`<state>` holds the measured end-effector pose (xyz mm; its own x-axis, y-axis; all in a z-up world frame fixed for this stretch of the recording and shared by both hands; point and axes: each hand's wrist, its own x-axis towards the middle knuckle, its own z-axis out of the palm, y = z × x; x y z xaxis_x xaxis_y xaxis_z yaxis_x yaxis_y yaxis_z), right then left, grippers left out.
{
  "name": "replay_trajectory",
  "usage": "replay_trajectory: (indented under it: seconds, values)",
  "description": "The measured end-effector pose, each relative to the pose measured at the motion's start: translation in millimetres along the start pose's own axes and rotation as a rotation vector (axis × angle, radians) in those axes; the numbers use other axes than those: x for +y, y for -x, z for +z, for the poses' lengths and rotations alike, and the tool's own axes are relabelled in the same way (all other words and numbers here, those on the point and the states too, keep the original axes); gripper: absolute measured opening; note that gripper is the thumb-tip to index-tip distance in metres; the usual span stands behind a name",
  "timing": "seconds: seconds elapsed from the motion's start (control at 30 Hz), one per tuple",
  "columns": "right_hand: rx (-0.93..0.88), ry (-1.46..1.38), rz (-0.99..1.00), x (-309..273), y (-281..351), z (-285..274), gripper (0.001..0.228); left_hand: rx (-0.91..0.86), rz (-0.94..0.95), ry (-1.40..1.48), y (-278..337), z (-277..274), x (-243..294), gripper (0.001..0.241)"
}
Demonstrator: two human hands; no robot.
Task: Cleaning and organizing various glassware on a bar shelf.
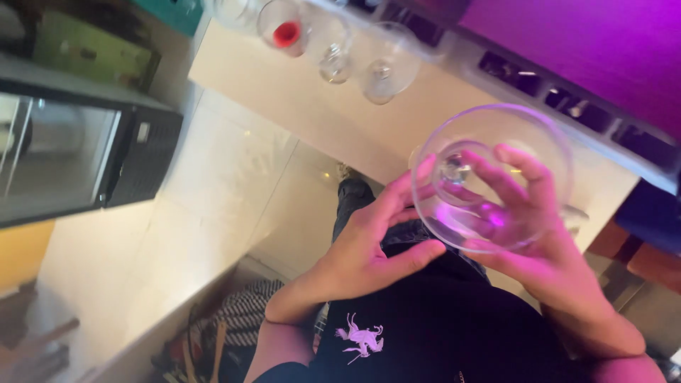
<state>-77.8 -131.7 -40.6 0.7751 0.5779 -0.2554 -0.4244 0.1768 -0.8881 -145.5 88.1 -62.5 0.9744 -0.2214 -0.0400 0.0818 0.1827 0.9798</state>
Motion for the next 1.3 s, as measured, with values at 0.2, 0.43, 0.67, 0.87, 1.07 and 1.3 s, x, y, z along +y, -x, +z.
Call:
replay_trajectory:
  seconds: [0.2,0.43,0.67,0.87,1.07,1.3]
  values:
    - [-0.027,0.064,0.153,55,-46,-8,0.098,0.177,-0.052,0.043,6,-19,-54,0.083]
    - [0.032,0.084,0.182,100,-80,-35,0.099,0.226,-0.142,-0.004,-11,-30,-99,0.083]
    - [0.068,0.124,0.075,123,-99,-58,0.100,0.162,-0.157,-0.082,-44,-46,-121,0.086]
    - [0.164,0.115,0.052,146,-106,-84,0.102,0.106,-0.202,-0.053,-71,-50,-166,0.087]
    - [0.254,0.143,0.058,155,-115,-101,0.105,0.082,-0.211,0.002,-95,-50,-185,0.088]
    - [0.252,0.035,0.022,152,-130,-104,0.103,0.065,-0.214,-0.001,-112,-59,-185,0.086]
